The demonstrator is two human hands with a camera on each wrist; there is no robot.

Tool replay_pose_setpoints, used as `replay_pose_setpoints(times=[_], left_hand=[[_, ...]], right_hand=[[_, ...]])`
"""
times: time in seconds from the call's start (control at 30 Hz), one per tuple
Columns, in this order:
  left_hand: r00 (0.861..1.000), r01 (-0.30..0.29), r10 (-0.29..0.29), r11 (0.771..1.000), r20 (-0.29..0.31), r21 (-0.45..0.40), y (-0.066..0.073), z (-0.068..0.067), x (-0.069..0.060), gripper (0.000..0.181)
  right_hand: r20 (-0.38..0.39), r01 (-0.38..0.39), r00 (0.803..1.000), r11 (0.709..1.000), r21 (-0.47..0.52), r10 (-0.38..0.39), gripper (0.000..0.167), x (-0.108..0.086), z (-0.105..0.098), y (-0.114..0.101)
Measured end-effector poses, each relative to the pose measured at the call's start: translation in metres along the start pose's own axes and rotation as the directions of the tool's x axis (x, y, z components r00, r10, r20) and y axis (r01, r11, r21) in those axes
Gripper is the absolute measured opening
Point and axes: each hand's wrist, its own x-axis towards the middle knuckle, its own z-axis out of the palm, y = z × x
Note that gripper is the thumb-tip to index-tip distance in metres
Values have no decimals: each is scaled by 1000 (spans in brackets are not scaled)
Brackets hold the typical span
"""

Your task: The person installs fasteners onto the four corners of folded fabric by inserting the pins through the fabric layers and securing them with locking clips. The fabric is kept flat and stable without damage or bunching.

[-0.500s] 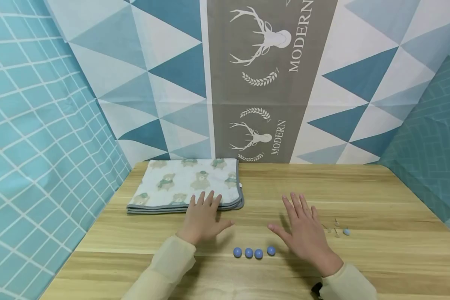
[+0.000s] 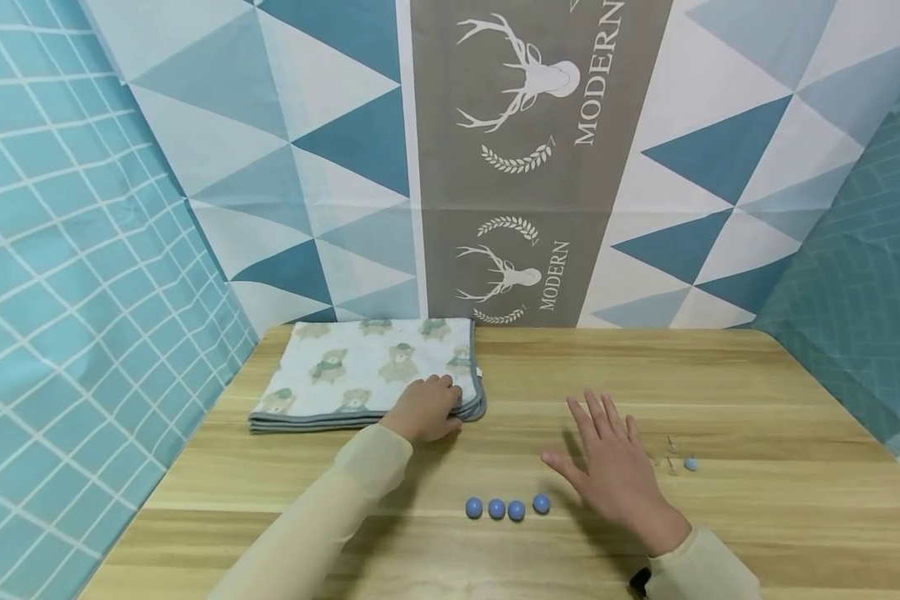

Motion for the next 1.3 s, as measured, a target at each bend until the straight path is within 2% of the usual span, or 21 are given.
replay_pose_setpoints(times=[0.2,0.43,0.57,0.67,0.83,1.07,1.3], left_hand=[[996,-36,39,998,-78,43,8,6,12,41],[995,-69,77,992,-69,106,16,9,21,18],[990,-113,122,986,-75,120,18,9,27,20],[987,-137,145,985,-66,107,18,8,29,22],[989,-131,136,987,-59,90,15,7,31,22],[988,-116,121,992,-99,48,15,11,31,10],[979,-162,160,987,-130,-5,21,15,32,7]], right_hand=[[0,-10,1000,1000,-11,10,84,-1,2,5],[7,-8,1000,1000,-23,8,85,0,1,4],[17,-22,1000,999,-28,23,88,1,0,2],[15,-25,1000,999,-34,25,89,1,0,2],[7,-16,1000,999,-40,16,89,0,2,3],[12,-24,1000,999,-39,25,89,-1,1,8],[9,-16,1000,999,-42,17,83,-4,0,12]])
